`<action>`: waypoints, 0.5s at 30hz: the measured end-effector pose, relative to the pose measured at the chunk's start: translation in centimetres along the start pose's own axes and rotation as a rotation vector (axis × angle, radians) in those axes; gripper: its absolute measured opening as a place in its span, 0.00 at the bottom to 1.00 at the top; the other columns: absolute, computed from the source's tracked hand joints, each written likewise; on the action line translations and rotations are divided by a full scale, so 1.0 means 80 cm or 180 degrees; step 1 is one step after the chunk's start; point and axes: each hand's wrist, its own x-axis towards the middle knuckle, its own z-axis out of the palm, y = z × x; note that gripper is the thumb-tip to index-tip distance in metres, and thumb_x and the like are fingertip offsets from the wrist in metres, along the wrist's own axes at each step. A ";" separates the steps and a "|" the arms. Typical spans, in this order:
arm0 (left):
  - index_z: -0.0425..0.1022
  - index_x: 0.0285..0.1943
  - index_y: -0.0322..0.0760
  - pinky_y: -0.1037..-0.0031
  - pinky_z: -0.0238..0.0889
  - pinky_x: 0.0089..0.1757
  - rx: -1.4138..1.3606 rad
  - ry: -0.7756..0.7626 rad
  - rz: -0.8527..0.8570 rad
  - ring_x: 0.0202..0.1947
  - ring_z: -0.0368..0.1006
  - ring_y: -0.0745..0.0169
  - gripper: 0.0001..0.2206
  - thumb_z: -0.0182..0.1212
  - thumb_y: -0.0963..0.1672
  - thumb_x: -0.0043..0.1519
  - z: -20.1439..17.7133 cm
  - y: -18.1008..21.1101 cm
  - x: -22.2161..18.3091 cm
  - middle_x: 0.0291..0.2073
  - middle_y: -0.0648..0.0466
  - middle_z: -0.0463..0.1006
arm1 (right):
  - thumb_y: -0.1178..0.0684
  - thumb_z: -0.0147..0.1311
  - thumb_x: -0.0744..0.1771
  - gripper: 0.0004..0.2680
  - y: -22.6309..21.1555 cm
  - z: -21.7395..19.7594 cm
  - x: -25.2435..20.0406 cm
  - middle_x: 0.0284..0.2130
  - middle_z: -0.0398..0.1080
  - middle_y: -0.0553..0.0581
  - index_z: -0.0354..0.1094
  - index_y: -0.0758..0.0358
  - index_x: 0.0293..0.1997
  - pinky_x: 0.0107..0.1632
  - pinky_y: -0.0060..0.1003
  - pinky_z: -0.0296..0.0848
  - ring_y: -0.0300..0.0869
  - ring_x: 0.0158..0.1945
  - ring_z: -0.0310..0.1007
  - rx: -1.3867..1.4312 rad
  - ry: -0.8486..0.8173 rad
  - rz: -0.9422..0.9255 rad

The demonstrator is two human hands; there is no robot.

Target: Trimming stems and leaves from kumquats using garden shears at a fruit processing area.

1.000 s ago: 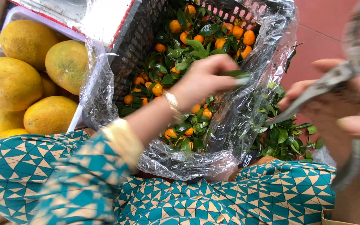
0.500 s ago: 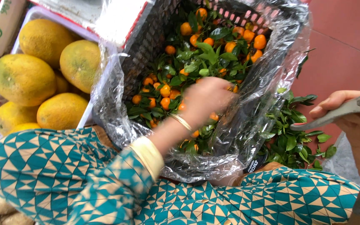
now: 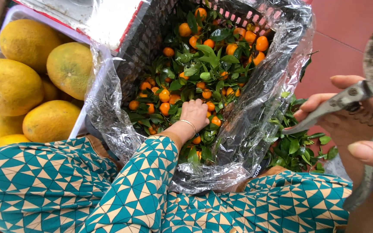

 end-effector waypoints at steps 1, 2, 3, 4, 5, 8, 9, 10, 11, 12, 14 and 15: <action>0.78 0.41 0.40 0.56 0.62 0.43 -0.0064 -0.0298 -0.0160 0.41 0.71 0.43 0.14 0.67 0.48 0.49 -0.006 0.001 0.001 0.41 0.46 0.76 | 0.48 0.55 0.53 0.40 -0.005 0.010 -0.001 0.55 0.65 0.74 0.45 0.59 0.77 0.46 0.49 0.77 0.61 0.59 0.73 -0.0100 -0.0023 -0.0001; 0.79 0.45 0.41 0.56 0.62 0.44 -0.0111 -0.0590 -0.0326 0.43 0.70 0.44 0.18 0.68 0.50 0.49 -0.013 -0.001 0.003 0.45 0.46 0.75 | 0.44 0.57 0.57 0.39 -0.010 0.020 0.000 0.55 0.66 0.70 0.47 0.57 0.78 0.28 0.34 0.82 0.56 0.60 0.74 -0.0189 -0.0055 -0.0014; 0.79 0.45 0.41 0.56 0.62 0.44 -0.0109 -0.0591 -0.0328 0.43 0.70 0.44 0.18 0.68 0.50 0.49 -0.014 -0.001 0.000 0.45 0.46 0.75 | 0.44 0.57 0.57 0.39 -0.012 0.029 0.002 0.55 0.66 0.70 0.47 0.57 0.78 0.28 0.34 0.82 0.56 0.60 0.74 -0.0187 -0.0056 -0.0014; 0.78 0.47 0.41 0.56 0.61 0.46 -0.0155 -0.0661 -0.0406 0.46 0.68 0.44 0.20 0.71 0.51 0.49 -0.015 -0.001 -0.001 0.47 0.47 0.73 | 0.47 0.50 0.54 0.38 -0.015 0.039 0.004 0.53 0.65 0.72 0.47 0.61 0.76 0.43 0.46 0.76 0.59 0.58 0.72 -0.0256 0.0154 0.0088; 0.77 0.50 0.42 0.55 0.59 0.49 -0.0200 -0.0730 -0.0484 0.48 0.67 0.45 0.22 0.74 0.52 0.49 -0.017 -0.001 -0.003 0.49 0.47 0.71 | 0.50 0.44 0.51 0.39 -0.018 0.048 0.006 0.52 0.64 0.75 0.47 0.65 0.74 0.57 0.58 0.71 0.63 0.55 0.69 -0.0319 0.0361 0.0195; 0.79 0.47 0.43 0.56 0.57 0.50 -0.0334 -0.0522 -0.0655 0.47 0.66 0.45 0.19 0.73 0.49 0.48 -0.022 0.000 -0.003 0.48 0.47 0.72 | 0.51 0.43 0.52 0.37 -0.028 0.069 0.006 0.52 0.64 0.75 0.48 0.65 0.73 0.59 0.59 0.69 0.62 0.56 0.69 -0.0372 0.0487 0.0294; 0.79 0.47 0.43 0.56 0.57 0.50 -0.0338 -0.0508 -0.0649 0.47 0.66 0.45 0.19 0.73 0.49 0.48 -0.029 -0.002 0.000 0.48 0.47 0.72 | 0.51 0.43 0.52 0.37 -0.030 0.068 0.007 0.52 0.64 0.75 0.48 0.65 0.73 0.59 0.59 0.69 0.62 0.56 0.69 -0.0382 0.0490 0.0282; 0.80 0.46 0.45 0.56 0.57 0.50 -0.0354 -0.0505 -0.0676 0.48 0.66 0.44 0.18 0.73 0.49 0.47 -0.035 -0.005 -0.001 0.48 0.47 0.72 | 0.53 0.44 0.53 0.37 -0.030 0.067 0.006 0.52 0.65 0.76 0.49 0.66 0.73 0.59 0.60 0.71 0.63 0.56 0.70 -0.0337 0.0457 0.0270; 0.81 0.45 0.48 0.55 0.58 0.50 -0.0371 -0.0501 -0.0703 0.48 0.65 0.43 0.18 0.73 0.50 0.46 -0.042 -0.007 -0.002 0.48 0.48 0.71 | 0.55 0.44 0.53 0.36 -0.030 0.067 0.005 0.52 0.65 0.76 0.49 0.67 0.72 0.59 0.61 0.73 0.64 0.56 0.71 -0.0291 0.0425 0.0259; 0.81 0.45 0.48 0.55 0.58 0.50 -0.0348 -0.0507 -0.0714 0.48 0.65 0.43 0.18 0.73 0.50 0.46 -0.052 -0.013 -0.007 0.48 0.48 0.71 | 0.55 0.44 0.53 0.36 -0.029 0.071 0.003 0.52 0.65 0.76 0.49 0.67 0.72 0.59 0.61 0.73 0.64 0.56 0.71 -0.0268 0.0415 0.0256; 0.81 0.45 0.52 0.56 0.58 0.49 -0.0776 -0.0543 -0.0796 0.50 0.65 0.43 0.21 0.70 0.54 0.43 -0.075 -0.022 -0.009 0.49 0.50 0.71 | 0.56 0.47 0.52 0.34 -0.030 0.077 -0.001 0.48 0.69 0.75 0.55 0.71 0.69 0.57 0.59 0.76 0.62 0.52 0.74 -0.0203 0.0519 0.0163; 0.81 0.45 0.52 0.56 0.58 0.49 -0.0753 -0.0522 -0.0782 0.50 0.65 0.43 0.21 0.70 0.54 0.43 -0.100 -0.030 -0.013 0.49 0.50 0.71 | 0.56 0.47 0.52 0.34 -0.027 0.075 -0.002 0.48 0.69 0.75 0.55 0.71 0.69 0.57 0.59 0.76 0.62 0.52 0.74 -0.0193 0.0523 0.0130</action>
